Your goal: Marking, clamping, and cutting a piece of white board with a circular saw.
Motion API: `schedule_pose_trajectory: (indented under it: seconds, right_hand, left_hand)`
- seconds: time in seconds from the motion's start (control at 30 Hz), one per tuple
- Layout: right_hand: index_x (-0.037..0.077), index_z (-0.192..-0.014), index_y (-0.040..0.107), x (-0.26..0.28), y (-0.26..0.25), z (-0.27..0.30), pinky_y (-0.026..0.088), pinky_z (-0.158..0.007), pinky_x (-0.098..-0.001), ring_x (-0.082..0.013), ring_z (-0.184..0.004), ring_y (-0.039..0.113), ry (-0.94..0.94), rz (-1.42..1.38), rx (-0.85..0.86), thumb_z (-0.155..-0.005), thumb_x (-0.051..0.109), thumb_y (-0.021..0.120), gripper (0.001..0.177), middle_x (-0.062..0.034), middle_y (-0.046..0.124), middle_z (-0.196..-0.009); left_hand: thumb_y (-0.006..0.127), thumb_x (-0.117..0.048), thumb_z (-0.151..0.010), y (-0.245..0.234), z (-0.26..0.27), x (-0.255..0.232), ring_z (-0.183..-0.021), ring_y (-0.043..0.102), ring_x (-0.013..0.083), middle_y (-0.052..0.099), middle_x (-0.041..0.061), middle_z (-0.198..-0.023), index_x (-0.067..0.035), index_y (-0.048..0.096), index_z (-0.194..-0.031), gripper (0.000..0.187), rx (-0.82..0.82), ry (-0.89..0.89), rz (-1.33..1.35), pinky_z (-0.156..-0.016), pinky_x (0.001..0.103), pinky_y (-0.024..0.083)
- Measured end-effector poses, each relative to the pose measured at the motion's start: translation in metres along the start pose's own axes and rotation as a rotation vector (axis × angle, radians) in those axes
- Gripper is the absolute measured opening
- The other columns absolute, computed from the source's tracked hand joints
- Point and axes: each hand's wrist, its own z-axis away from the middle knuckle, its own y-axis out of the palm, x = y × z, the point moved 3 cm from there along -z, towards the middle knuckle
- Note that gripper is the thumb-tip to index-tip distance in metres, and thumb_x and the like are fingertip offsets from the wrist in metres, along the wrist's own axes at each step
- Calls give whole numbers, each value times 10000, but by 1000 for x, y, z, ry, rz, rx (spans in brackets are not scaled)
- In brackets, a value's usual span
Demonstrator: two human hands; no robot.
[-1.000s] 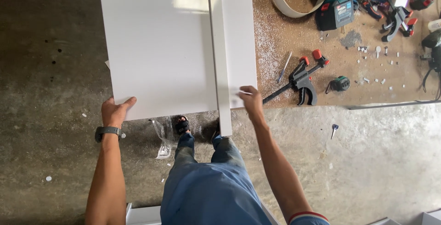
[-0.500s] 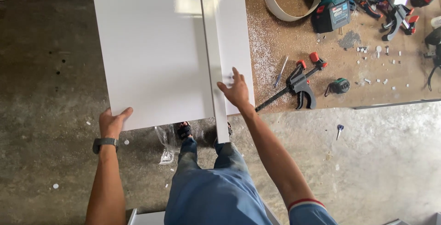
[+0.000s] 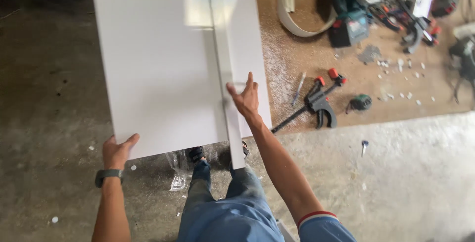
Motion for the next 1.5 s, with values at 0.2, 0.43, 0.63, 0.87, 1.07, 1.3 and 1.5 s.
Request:
schedule_pose_trajectory:
  seconds: [0.2, 0.43, 0.63, 0.87, 1.07, 1.3, 1.5]
  right_hand:
    - [95, -1698, 201, -171, -110, 15, 376, -1212, -607, -430, -1523, 308, 98, -235, -530, -739, 143, 739, 1100, -266, 215, -1689]
    - [259, -1637, -7, -257, -181, -25, 138, -1169, -718, -536, -1508, -5, 276, 231, -45, -514, 318, 1012, 1518, -334, -53, -1620]
    - [231, -1647, 10, -211, -183, -23, 212, -1141, -729, -546, -1496, 115, 342, 335, 25, -446, 307, 997, 1556, -312, 77, -1638]
    - [53, -1501, 319, -236, -217, -41, 485, -1047, -546, -391, -1228, 537, 183, 366, -15, -592, 176, 925, 1100, -213, 549, -1314]
    - [22, -1499, 369, -221, -309, 19, 551, -992, -542, -380, -1132, 654, 84, -492, 192, -688, 72, 753, 899, -207, 601, -1261]
    - [-78, -1491, 459, -183, -306, 174, 522, -984, -501, -368, -1161, 654, -101, -1124, 552, -872, 328, 796, 812, -281, 624, -1353]
    - [-17, -1399, 543, -173, -199, 220, 558, -938, -401, -270, -1065, 701, 239, -781, 686, -904, 282, 689, 596, -176, 724, -1223]
  left_hand:
    - [839, -281, -829, -5, 6, -7, -999, 724, 323, 755, 198, -1117, 19, 734, -1148, 451, -37, -61, -80, -903, 428, 539]
    - [838, -273, -848, -5, -3, 5, -979, 724, 288, 748, 182, -1096, 23, 726, -1150, 438, -21, -39, -52, -890, 391, 537]
    - [829, -258, -834, -4, 8, -7, -966, 733, 274, 758, 167, -1087, -2, 736, -1143, 412, -37, -27, -57, -869, 385, 553]
    - [840, -315, -836, -4, 5, 0, -943, 735, 257, 760, 161, -1066, -28, 734, -1133, 427, -47, -37, -94, -858, 347, 549]
    - [842, -281, -831, -4, 5, -6, -955, 733, 265, 760, 159, -1083, -29, 743, -1141, 413, -35, -31, -78, -862, 364, 548]
    - [853, -265, -832, -3, 8, -8, -986, 721, 250, 761, 157, -1098, -38, 752, -1148, 403, -40, -12, -57, -897, 359, 527]
    - [863, -267, -825, -3, 7, -10, -978, 723, 262, 754, 158, -1085, -26, 739, -1144, 419, -45, -21, -34, -892, 371, 539]
